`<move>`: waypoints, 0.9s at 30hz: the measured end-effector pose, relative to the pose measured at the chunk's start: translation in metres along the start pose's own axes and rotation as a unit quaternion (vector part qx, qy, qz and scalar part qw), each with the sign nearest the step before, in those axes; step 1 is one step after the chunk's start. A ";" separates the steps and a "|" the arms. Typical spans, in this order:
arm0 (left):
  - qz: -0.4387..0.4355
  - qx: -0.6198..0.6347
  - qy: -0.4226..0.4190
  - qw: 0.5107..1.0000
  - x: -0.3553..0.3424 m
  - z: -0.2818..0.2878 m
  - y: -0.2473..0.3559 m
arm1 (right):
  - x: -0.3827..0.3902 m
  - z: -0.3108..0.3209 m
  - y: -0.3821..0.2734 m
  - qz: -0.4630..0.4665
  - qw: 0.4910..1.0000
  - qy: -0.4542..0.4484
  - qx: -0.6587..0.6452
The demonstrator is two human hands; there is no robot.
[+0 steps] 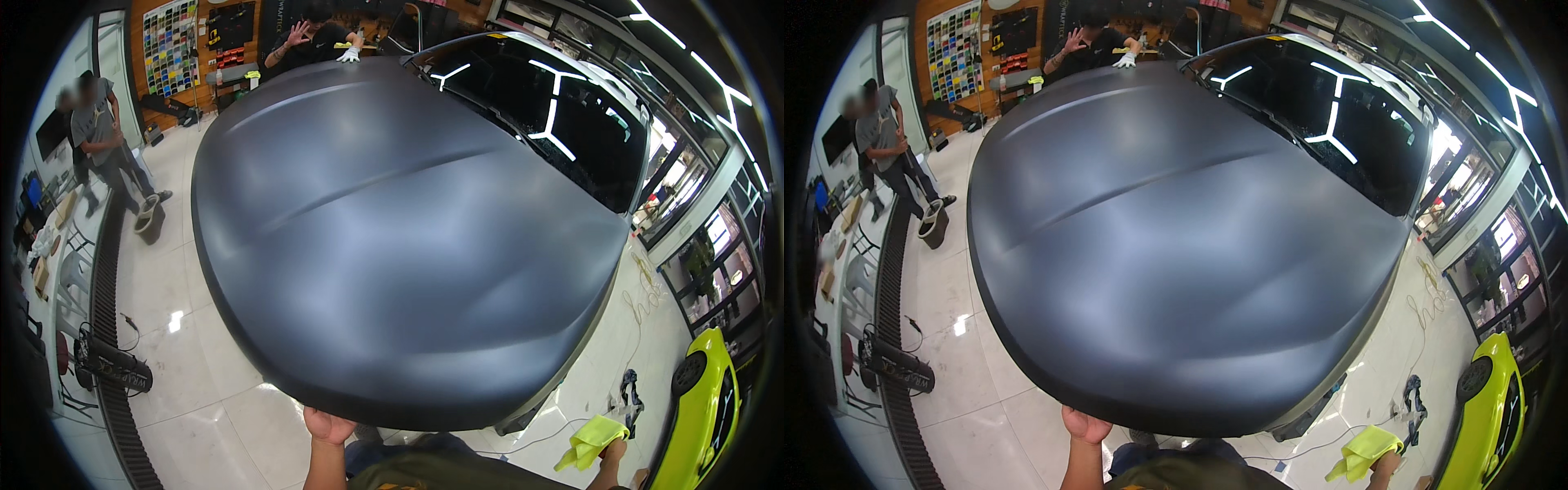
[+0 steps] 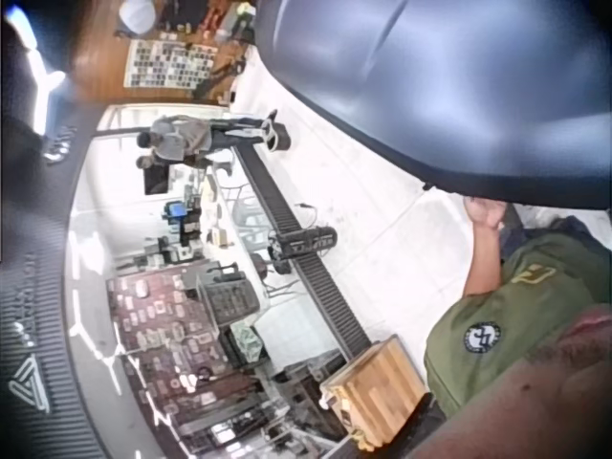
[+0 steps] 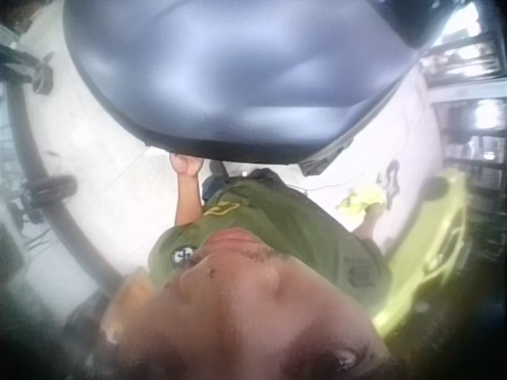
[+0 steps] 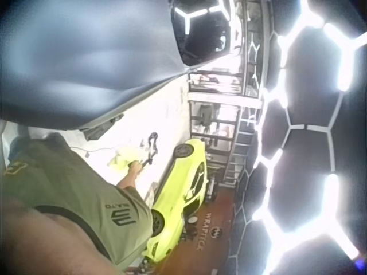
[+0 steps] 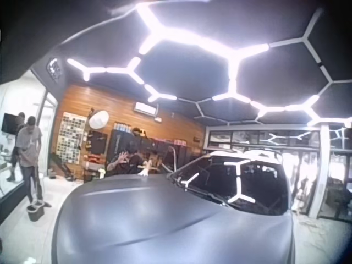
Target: The person applies a matte vinyl wrap to a car hood, smoothing it with a squeegee and microfiber cloth. They use a heat gun to warm the material and a knife to trim excess wrap along the edges. The person repeatedly wipes and presses the surface to ensure adhesion and remove air bubbles.
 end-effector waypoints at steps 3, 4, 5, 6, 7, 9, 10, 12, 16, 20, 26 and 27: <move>0.019 0.063 0.012 0.998 0.007 0.004 0.002 | 0.012 -0.010 0.024 -0.019 1.000 -0.021 -0.003; 0.000 0.046 0.019 0.999 0.007 0.011 0.003 | 0.011 -0.007 0.032 -0.028 0.999 -0.018 -0.001; -0.014 0.023 0.035 0.999 0.006 0.020 0.003 | 0.019 -0.007 0.036 -0.028 0.999 -0.027 0.030; -0.025 -0.002 0.049 0.998 0.010 0.025 0.003 | 0.028 -0.019 0.036 -0.016 0.996 -0.076 0.050; -0.024 -0.010 0.051 0.998 0.010 0.032 -0.007 | 0.007 -0.011 0.039 0.010 0.997 -0.073 0.012; -0.056 -0.043 0.074 0.995 0.016 0.038 -0.007 | 0.020 -0.029 0.042 0.045 0.990 -0.120 -0.055; -0.093 -0.065 0.096 0.989 0.026 0.042 0.003 | 0.047 -0.042 0.044 0.007 0.993 -0.122 -0.004; -0.088 -0.116 0.066 0.987 0.043 0.051 0.013 | 0.085 -0.056 0.029 0.054 0.990 -0.113 0.065; -0.053 -0.155 -0.006 0.987 0.037 0.045 0.014 | 0.103 -0.050 0.059 -0.003 0.985 -0.167 0.038; -0.094 -0.211 0.029 0.973 0.036 0.040 -0.005 | 0.089 -0.027 0.107 0.040 0.975 -0.218 0.028; -0.081 -0.159 0.050 0.983 0.045 0.045 -0.002 | 0.143 -0.004 -0.012 0.030 0.938 -0.321 -0.130; -0.102 -0.176 0.067 0.977 0.048 0.047 -0.001 | 0.149 0.001 -0.024 0.027 0.929 -0.338 -0.146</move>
Point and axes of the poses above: each hand's wrist, its own x-axis away from the middle knuckle, its own z-axis out of the back of the hand, y = z × x, the point moved 3 cm from there along -x, towards the middle knuckle, and after that the axes turned 13 degrees about y, right-handed, at the moved point
